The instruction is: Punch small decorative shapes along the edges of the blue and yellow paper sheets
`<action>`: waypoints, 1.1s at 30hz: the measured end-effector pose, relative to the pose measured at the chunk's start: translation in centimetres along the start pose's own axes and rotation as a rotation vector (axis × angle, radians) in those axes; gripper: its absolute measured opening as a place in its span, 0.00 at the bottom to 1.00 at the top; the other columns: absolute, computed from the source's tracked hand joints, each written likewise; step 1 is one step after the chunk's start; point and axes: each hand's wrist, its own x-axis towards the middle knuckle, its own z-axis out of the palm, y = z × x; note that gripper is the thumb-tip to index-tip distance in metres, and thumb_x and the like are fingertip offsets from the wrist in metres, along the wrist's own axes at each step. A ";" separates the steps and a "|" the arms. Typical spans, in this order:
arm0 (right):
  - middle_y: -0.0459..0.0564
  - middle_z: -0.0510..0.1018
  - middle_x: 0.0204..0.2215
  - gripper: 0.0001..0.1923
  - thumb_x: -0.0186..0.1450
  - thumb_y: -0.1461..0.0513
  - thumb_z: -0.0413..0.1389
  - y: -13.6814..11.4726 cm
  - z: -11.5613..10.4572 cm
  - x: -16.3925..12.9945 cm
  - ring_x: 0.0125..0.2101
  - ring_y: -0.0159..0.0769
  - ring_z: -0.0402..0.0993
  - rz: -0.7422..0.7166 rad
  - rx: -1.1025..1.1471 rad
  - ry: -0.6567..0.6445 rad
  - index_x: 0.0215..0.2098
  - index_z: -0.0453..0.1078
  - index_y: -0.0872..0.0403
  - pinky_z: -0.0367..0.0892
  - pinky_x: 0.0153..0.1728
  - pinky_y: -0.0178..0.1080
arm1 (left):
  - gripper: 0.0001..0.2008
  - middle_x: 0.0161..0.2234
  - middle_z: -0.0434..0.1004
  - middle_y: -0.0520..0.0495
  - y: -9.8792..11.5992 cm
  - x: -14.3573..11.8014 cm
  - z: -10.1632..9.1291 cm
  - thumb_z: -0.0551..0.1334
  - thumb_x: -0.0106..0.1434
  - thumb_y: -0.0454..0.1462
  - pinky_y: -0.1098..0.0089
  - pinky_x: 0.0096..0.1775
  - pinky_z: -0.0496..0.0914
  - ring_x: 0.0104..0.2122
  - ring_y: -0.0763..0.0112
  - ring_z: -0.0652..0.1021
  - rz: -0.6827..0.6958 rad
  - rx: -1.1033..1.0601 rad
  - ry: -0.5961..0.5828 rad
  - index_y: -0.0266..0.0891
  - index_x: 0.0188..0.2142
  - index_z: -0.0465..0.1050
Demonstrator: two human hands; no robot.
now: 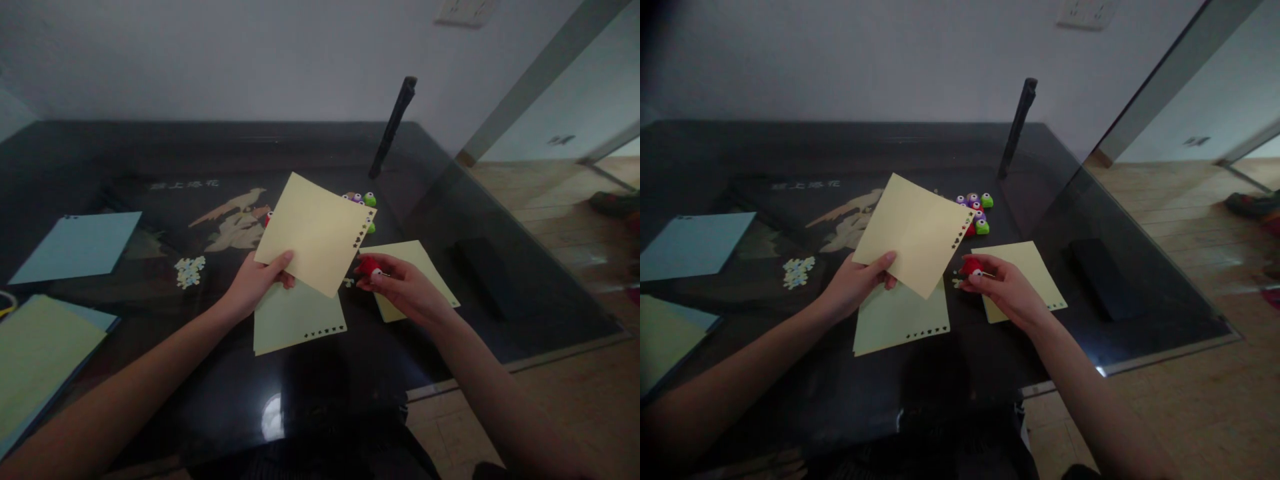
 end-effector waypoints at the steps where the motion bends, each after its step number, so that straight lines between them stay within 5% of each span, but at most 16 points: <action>1: 0.50 0.79 0.41 0.20 0.54 0.60 0.67 0.0 -0.1 0.0 0.34 0.32 0.78 0.002 0.019 -0.001 0.45 0.74 0.51 0.73 0.44 0.42 | 0.14 0.15 0.70 0.53 -0.4 0.2 0.0 0.62 0.61 0.44 0.75 0.22 0.64 0.16 0.76 0.70 -0.004 0.012 0.003 0.36 0.26 0.68; 6: 0.52 0.80 0.40 0.19 0.55 0.59 0.66 0.1 -0.2 -0.1 0.34 0.34 0.79 0.017 0.045 0.019 0.44 0.74 0.52 0.75 0.42 0.41 | 0.20 0.15 0.70 0.51 -1.3 0.3 -0.7 0.61 0.62 0.47 0.75 0.21 0.62 0.17 0.76 0.69 -0.007 0.162 -0.043 0.36 0.21 0.69; 14: 0.48 0.80 0.29 0.14 0.58 0.55 0.64 0.5 0.4 -0.1 0.24 0.32 0.76 -0.017 -0.047 -0.005 0.40 0.71 0.51 0.72 0.25 0.37 | 0.22 0.14 0.68 0.50 0.8 -0.4 -0.1 0.56 0.63 0.44 0.74 0.21 0.63 0.16 0.75 0.67 -0.005 0.332 -0.118 0.37 0.15 0.68; 33: 0.47 0.80 0.28 0.15 0.56 0.57 0.65 1.0 0.9 -0.3 0.23 0.32 0.75 0.007 -0.045 -0.011 0.38 0.70 0.51 0.71 0.24 0.37 | 0.24 0.15 0.72 0.49 0.2 -0.4 -0.4 0.56 0.64 0.44 0.74 0.23 0.65 0.17 0.74 0.71 0.023 0.447 -0.092 0.37 0.14 0.70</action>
